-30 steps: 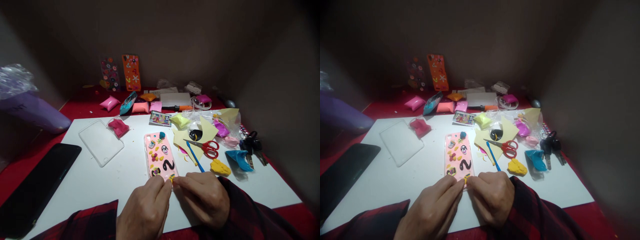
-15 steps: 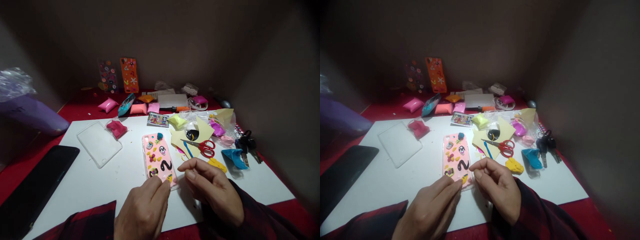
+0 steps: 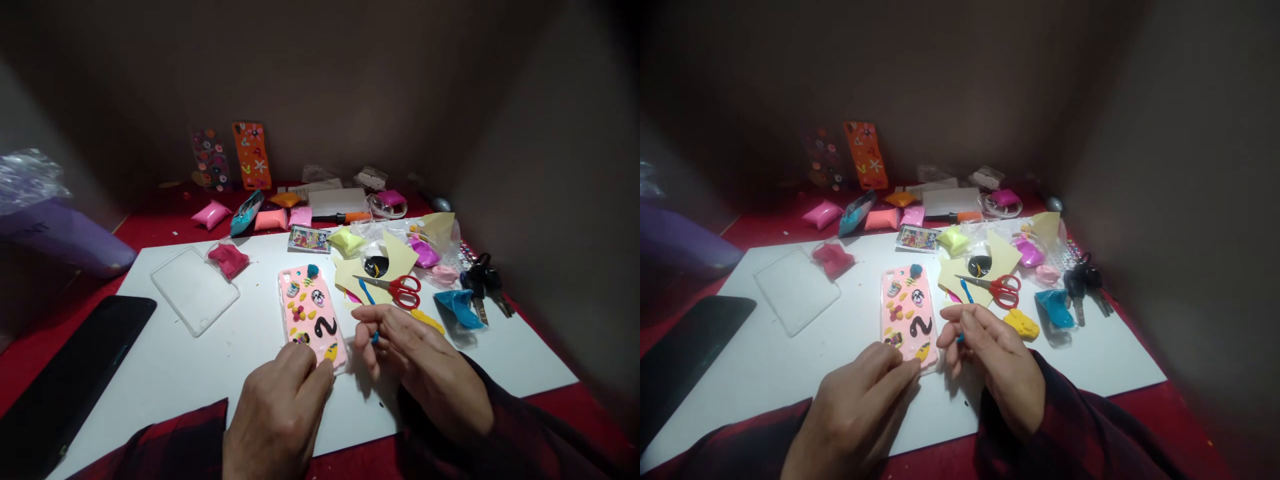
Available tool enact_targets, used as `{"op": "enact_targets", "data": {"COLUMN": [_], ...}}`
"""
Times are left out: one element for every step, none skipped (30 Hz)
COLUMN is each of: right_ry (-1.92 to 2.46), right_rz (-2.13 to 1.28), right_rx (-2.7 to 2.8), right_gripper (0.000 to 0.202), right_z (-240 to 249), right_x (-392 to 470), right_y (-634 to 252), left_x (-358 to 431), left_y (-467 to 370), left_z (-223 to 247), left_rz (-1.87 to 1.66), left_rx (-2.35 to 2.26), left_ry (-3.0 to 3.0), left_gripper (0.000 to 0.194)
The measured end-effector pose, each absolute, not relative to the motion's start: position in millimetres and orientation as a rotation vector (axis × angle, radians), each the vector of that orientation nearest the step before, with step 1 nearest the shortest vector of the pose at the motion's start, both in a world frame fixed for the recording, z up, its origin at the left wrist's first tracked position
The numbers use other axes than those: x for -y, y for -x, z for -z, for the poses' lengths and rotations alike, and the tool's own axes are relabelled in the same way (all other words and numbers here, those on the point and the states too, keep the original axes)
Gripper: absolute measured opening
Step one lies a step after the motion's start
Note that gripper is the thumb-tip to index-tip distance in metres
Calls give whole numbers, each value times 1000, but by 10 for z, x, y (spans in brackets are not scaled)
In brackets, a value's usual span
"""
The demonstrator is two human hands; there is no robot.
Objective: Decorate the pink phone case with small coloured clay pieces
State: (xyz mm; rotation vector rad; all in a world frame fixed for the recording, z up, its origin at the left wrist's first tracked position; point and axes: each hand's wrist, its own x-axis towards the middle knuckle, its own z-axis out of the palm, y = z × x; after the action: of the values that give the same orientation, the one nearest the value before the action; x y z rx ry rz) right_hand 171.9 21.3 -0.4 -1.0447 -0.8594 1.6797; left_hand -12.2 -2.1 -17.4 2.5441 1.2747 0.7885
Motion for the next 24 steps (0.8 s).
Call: {"op": "enact_targets", "data": {"right_ry": [1076, 1101, 1119, 1132, 1143, 1150, 1153, 1158, 1163, 1168, 1170, 1172, 1174, 1178, 1191, 1209, 1233, 1264, 1299, 1336, 1376, 1419, 1460, 1489], "right_rz": [-1668, -1668, -1674, -1679, -1684, -1686, -1690, -1692, -1695, -1697, -1701, -1704, -1707, -1708, -1709, -1704, -1683, -1640, -1559, -1441, -1287, -1110, -931, -770], "right_rx": [855, 844, 831, 816, 804, 794, 785, 776, 769, 766, 766, 771, 782, 798, 819, 845, 877, 921, 980, 1058, 1154, 1258, 1360, 1452], "right_gripper": [30, 30, 30, 29, 29, 29, 30, 30, 31, 32, 32, 33, 33, 33, 33, 33, 34, 35, 35, 33, 31, 28, 26, 23], "right_z": [12, 20, 28, 36, 43, 50, 58, 64, 71, 77, 83, 88, 91, 93, 92, 89, 83, 76, 68, 63, 60, 63, 71, 84], "right_x": [-219, -225, -230, -236, -242, -247, -251, -255, -258, -259, -260, -260, -259, -257, -257, -258, -263, -272, -285, -302, -322, -344, -367, -388], "right_y": [-1716, -1711, -1705, -1699, -1693, -1689, -1685, -1683, -1680, -1679, -1677, -1676, -1677, -1681, -1688, -1701, -1720, -1746, -1777, -1812, -1849, -1885, -1917, -1945], "left_x": [21, 22, 23, 23, 23, 21, 19, 16, 14, 11, 9, 8, 6, 4, 1, -2, -6, -11, -16, -22, -28, -33, -37, -39], "left_y": [118, 116, 115, 116, 118, 119, 120, 119, 117, 114, 111, 109, 108, 110, 113, 118, 125, 132, 138, 142, 145, 145, 144, 142], "left_z": [177, 177, 175, 173, 172, 172, 175, 179, 184, 189, 192, 192, 191, 188, 184, 181, 182, 187, 196, 209, 224, 239, 250, 256], "left_rz": [-775, -772, -775, -775, -775, -772, -763, -749, -733, -715, -695, -681, -670, -669, -673, -680, -693, -707, -726, -756, -796, -849, -898, -923], "left_rx": [-1287, -1286, -1280, -1274, -1265, -1257, -1250, -1249, -1250, -1253, -1256, -1260, -1262, -1262, -1255, -1248, -1240, -1232, -1219, -1212, -1204, -1193, -1178, -1164], "left_ry": [-2560, -2566, -2566, -2565, -2567, -2570, -2577, -2581, -2584, -2585, -2584, -2583, -2584, -2589, -2596, -2602, -2609, -2615, -2621, -2629, -2638, -2648, -2660, -2672], "left_gripper": [17, 17, 16, 15, 15, 14, 14, 14, 14, 15, 15, 16, 16, 15, 15, 15, 14, 14, 14, 14, 14, 14, 15, 15]}}
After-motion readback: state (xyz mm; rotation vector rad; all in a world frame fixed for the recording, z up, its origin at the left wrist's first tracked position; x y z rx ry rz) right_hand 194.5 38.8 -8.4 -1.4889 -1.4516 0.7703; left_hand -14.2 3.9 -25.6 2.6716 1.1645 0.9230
